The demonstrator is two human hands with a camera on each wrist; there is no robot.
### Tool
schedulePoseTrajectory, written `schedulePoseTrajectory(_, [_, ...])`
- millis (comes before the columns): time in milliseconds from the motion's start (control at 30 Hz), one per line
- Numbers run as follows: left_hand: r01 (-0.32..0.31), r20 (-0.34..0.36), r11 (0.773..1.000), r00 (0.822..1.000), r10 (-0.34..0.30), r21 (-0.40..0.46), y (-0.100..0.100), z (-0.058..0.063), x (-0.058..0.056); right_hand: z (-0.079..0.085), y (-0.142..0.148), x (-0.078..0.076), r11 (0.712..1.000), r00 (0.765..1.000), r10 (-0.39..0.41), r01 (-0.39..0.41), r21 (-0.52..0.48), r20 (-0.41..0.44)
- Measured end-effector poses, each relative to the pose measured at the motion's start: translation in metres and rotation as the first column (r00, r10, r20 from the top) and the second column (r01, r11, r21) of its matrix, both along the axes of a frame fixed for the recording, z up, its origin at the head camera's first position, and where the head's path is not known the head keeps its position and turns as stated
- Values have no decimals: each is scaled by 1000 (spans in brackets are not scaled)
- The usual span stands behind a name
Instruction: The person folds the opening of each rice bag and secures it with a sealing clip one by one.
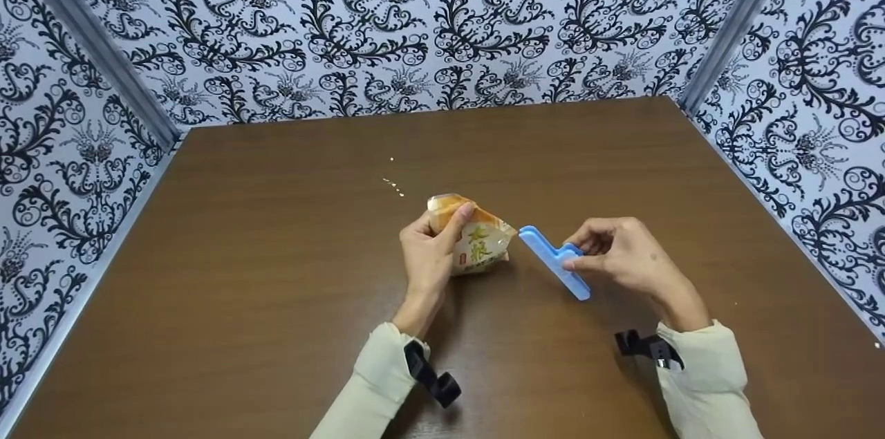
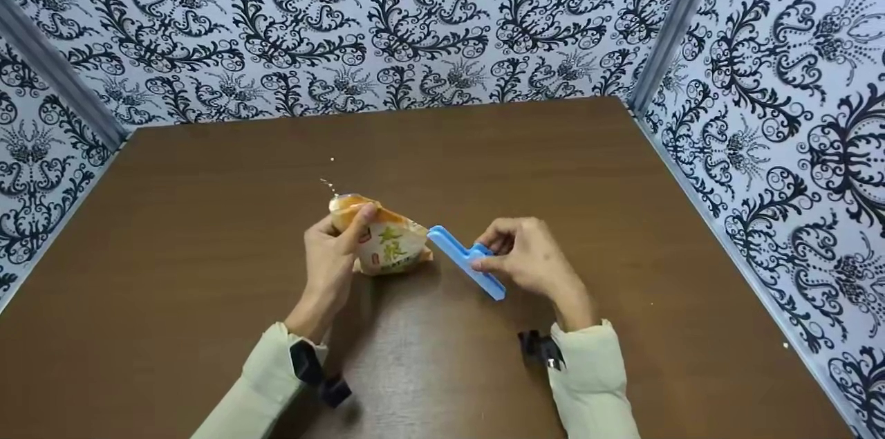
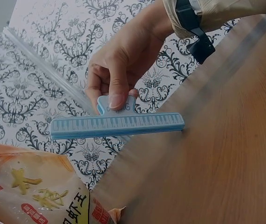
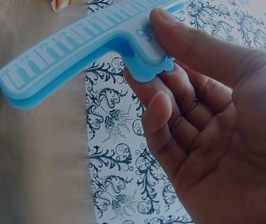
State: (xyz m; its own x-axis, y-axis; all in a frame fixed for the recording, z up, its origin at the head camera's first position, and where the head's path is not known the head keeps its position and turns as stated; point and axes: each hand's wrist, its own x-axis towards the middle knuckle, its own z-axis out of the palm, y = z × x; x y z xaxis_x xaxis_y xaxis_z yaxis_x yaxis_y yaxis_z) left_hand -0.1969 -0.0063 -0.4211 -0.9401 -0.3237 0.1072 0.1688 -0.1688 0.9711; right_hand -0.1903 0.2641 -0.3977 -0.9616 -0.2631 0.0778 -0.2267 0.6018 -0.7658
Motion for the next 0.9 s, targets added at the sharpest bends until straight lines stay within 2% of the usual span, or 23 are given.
schedulePoseTrajectory(667, [7, 7, 1000, 1000, -7, 20, 0, 0, 2, 1, -7, -1, 999, 999, -32, 32, -18, 22])
schedulePoseTrajectory(900, [18, 12, 999, 1000, -19, 28, 0, -1, 1, 2, -10, -3, 999, 1000, -29, 29, 26, 6])
